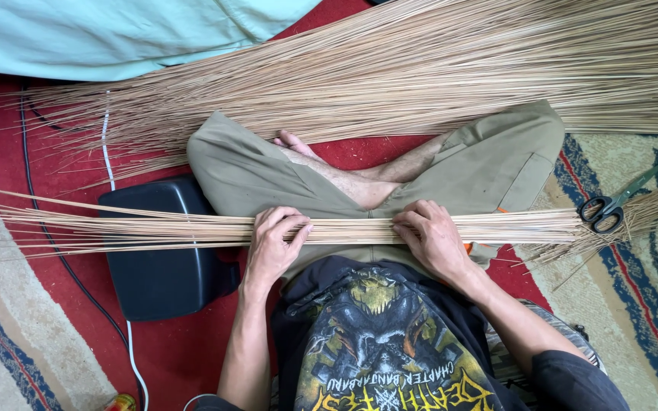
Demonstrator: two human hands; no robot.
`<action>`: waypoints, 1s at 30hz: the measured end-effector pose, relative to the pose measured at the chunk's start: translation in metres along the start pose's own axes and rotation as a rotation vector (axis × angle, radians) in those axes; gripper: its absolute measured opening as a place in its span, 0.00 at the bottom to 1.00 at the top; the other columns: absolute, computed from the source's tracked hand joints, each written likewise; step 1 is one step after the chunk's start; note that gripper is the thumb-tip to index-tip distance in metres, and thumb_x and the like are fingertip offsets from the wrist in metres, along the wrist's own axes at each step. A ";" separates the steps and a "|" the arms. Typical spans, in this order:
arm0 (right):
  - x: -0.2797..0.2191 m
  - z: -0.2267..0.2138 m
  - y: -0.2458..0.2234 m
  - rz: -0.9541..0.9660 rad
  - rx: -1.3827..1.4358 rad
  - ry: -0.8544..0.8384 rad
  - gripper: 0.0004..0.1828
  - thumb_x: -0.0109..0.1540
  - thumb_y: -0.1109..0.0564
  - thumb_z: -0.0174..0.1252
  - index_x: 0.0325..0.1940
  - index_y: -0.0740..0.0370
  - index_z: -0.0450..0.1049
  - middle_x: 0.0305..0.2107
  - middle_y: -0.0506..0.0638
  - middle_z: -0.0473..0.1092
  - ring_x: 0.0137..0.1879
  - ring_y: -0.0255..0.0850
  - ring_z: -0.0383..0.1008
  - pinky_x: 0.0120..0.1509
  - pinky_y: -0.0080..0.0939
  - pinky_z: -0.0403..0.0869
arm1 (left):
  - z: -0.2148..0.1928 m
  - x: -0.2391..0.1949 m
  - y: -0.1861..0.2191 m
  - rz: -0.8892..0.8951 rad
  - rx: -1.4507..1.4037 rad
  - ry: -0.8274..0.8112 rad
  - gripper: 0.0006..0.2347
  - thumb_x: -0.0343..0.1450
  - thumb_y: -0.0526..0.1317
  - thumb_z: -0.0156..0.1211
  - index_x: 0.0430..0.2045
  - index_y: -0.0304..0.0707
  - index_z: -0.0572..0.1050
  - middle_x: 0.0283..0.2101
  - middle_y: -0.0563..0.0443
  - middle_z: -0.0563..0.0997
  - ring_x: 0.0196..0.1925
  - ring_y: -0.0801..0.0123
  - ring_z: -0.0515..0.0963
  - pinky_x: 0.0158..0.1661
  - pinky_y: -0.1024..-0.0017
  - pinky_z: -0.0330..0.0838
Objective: The person sits cross-legged on the floor and repeatedly picks up small bundles of thin bamboo strips from a large pile, aligns them, and places them back down. The person handles the strips by hand, organizing them into smaller, more uniform sections.
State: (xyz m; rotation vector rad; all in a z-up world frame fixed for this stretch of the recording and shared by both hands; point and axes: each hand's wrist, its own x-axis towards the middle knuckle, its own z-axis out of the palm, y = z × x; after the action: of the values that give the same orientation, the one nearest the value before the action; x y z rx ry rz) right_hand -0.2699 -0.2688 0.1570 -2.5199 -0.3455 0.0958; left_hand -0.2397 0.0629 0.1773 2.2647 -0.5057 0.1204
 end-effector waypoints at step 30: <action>0.000 -0.008 0.014 -0.059 -0.150 -0.196 0.24 0.52 0.53 0.67 0.52 0.49 0.74 0.40 0.46 0.73 0.50 0.43 0.76 0.53 0.42 0.72 | 0.021 -0.004 0.004 0.015 0.018 -0.048 0.17 0.61 0.43 0.77 0.41 0.46 0.82 0.36 0.52 0.82 0.42 0.60 0.83 0.47 0.63 0.72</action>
State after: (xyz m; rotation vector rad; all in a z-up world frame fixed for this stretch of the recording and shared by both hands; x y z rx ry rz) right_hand -0.2655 -0.2840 0.1560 -2.6524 -0.5226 0.3052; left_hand -0.2462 0.0463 0.1650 2.2865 -0.5485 0.0792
